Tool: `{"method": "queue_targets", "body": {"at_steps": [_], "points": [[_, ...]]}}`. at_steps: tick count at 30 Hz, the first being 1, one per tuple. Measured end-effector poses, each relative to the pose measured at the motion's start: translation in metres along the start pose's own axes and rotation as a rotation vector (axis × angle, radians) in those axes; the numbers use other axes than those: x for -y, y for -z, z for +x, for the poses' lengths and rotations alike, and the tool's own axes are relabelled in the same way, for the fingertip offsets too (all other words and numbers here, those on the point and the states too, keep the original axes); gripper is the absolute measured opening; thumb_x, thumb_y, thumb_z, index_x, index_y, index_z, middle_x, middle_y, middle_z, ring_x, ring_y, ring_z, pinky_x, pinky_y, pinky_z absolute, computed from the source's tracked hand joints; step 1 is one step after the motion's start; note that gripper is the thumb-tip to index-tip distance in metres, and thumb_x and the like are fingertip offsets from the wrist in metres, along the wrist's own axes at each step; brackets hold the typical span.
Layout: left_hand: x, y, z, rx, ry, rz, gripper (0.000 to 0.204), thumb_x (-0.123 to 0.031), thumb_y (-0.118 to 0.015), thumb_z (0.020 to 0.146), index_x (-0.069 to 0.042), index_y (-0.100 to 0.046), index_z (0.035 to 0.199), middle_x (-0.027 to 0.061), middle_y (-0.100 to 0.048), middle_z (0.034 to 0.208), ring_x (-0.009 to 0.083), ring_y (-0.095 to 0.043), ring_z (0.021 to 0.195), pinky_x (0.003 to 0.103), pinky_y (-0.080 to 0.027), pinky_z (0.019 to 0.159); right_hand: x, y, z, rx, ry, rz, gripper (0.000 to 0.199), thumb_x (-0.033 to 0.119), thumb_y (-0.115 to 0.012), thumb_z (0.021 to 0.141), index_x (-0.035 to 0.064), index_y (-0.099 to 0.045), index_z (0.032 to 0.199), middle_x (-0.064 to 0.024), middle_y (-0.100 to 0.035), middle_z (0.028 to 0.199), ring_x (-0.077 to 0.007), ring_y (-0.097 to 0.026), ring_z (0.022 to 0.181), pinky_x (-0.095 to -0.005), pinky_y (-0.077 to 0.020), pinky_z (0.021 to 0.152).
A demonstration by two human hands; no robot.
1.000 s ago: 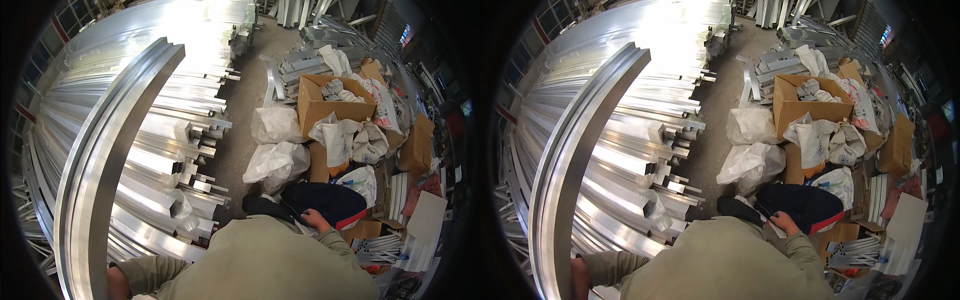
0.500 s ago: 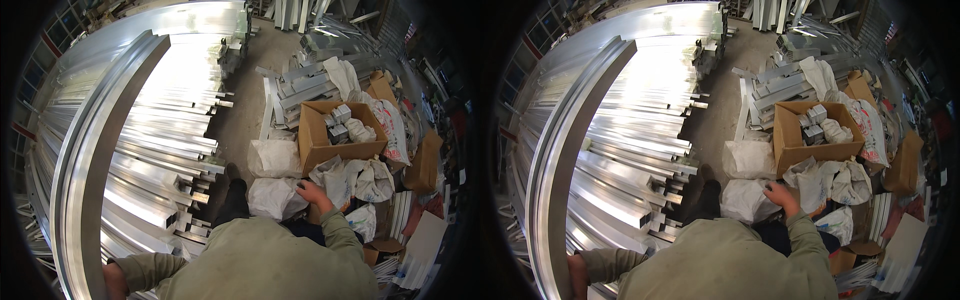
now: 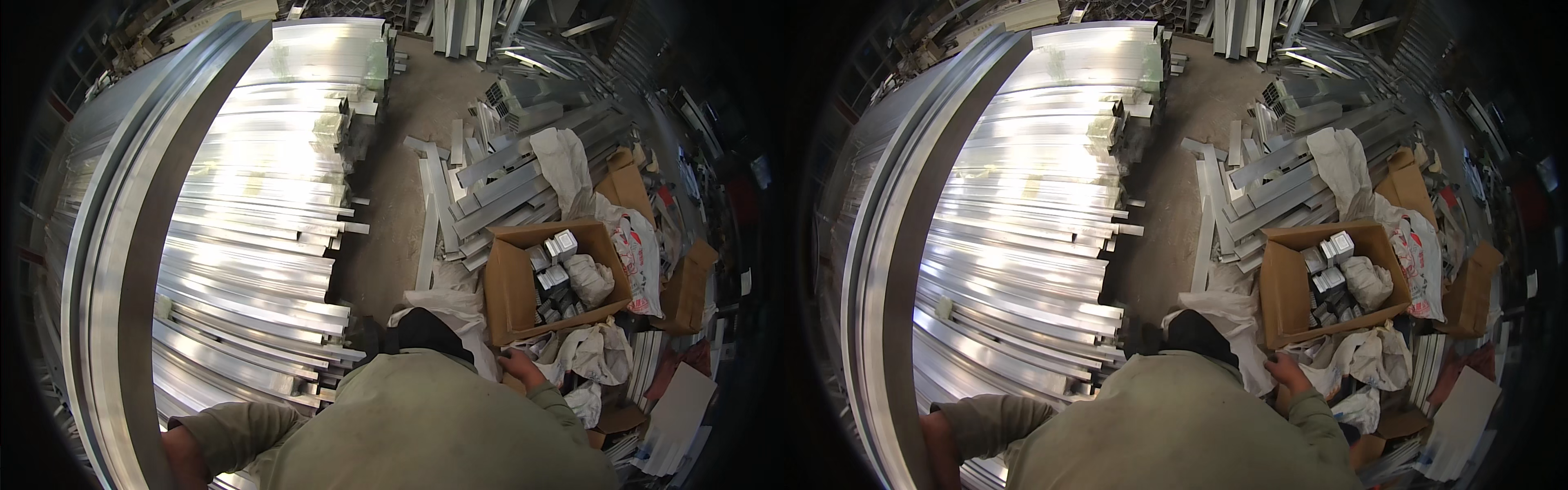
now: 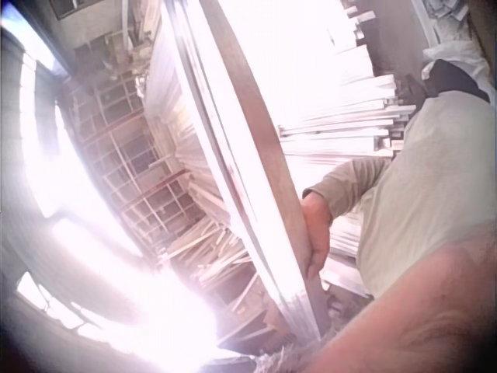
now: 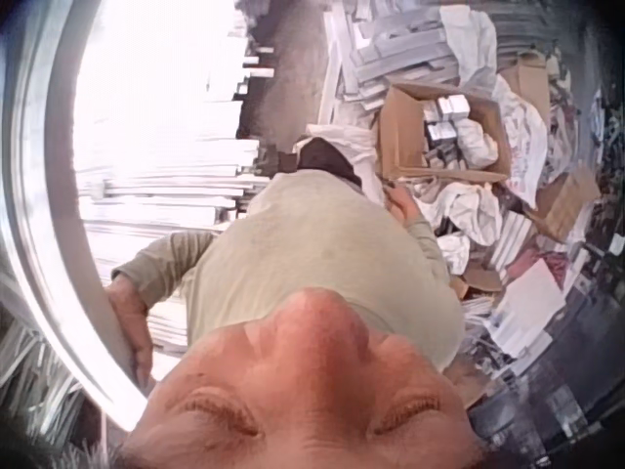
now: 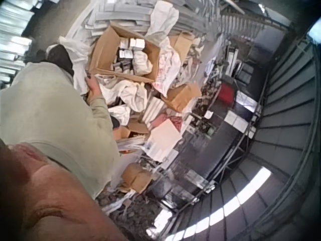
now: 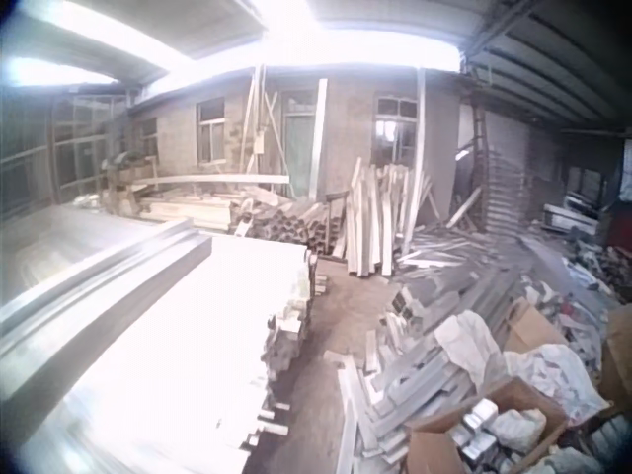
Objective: The person walks through a cluttered workshop, selects a long metal profile from a stack, and carries it to a cutting machine. They place the profile on the machine bed, adjust its position, and press a button on the control panel to operate the machine.
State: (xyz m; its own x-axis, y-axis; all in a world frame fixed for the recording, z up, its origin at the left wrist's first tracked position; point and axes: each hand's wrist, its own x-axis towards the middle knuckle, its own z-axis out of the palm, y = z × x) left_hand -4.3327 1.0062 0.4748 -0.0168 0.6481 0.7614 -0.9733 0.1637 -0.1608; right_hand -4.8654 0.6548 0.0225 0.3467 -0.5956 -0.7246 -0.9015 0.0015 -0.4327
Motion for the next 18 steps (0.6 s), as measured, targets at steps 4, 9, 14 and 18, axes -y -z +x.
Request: {"method": "queue_targets", "body": {"at_steps": [4,9,14,18], "points": [[0.078,-0.047,-0.062,0.029,0.022,-0.092,0.050,-0.052,-0.063,0.101,-0.015,-0.068,0.134,0.0125,-0.074,0.125,0.0315,-0.072,0.114,0.059,-0.054,0.104,0.071,0.043,0.067,0.082,-0.066,0.053,0.051,0.036,-0.072,0.096,-0.0054,-0.072,0.125,-0.0209,-0.077,0.115,-0.0314,-0.072,0.105,-0.0446,-0.0560,0.091],[0.171,-0.118,-0.163,0.065,0.033,-0.205,0.053,-0.043,-0.060,0.103,-0.006,-0.063,0.141,0.0202,-0.071,0.129,0.0378,-0.068,0.119,0.062,-0.048,0.110,0.142,0.115,0.212,0.130,0.019,0.122,0.048,0.030,-0.069,0.099,-0.0048,-0.069,0.131,-0.0189,-0.074,0.127,-0.0280,-0.070,0.110,-0.0445,-0.0547,0.096],[0.262,-0.209,-0.251,0.024,0.046,-0.255,0.067,-0.053,-0.055,0.102,-0.006,-0.057,0.150,0.0268,-0.056,0.151,0.0498,-0.051,0.141,0.072,-0.035,0.119,0.242,0.213,0.366,-0.027,0.195,0.325,0.048,0.032,-0.070,0.097,-0.0034,-0.070,0.129,-0.0214,-0.075,0.126,-0.0310,-0.072,0.112,-0.0458,-0.0552,0.097],[0.346,-0.283,-0.316,0.005,0.062,-0.266,0.064,-0.052,-0.057,0.101,-0.007,-0.058,0.147,0.0248,-0.057,0.148,0.0467,-0.052,0.137,0.069,-0.037,0.117,0.307,0.297,0.464,-0.063,0.269,0.036,0.052,0.040,-0.072,0.094,-0.0036,-0.072,0.122,-0.0267,-0.075,0.116,-0.0422,-0.072,0.111,-0.0481,-0.0563,0.097]]}}
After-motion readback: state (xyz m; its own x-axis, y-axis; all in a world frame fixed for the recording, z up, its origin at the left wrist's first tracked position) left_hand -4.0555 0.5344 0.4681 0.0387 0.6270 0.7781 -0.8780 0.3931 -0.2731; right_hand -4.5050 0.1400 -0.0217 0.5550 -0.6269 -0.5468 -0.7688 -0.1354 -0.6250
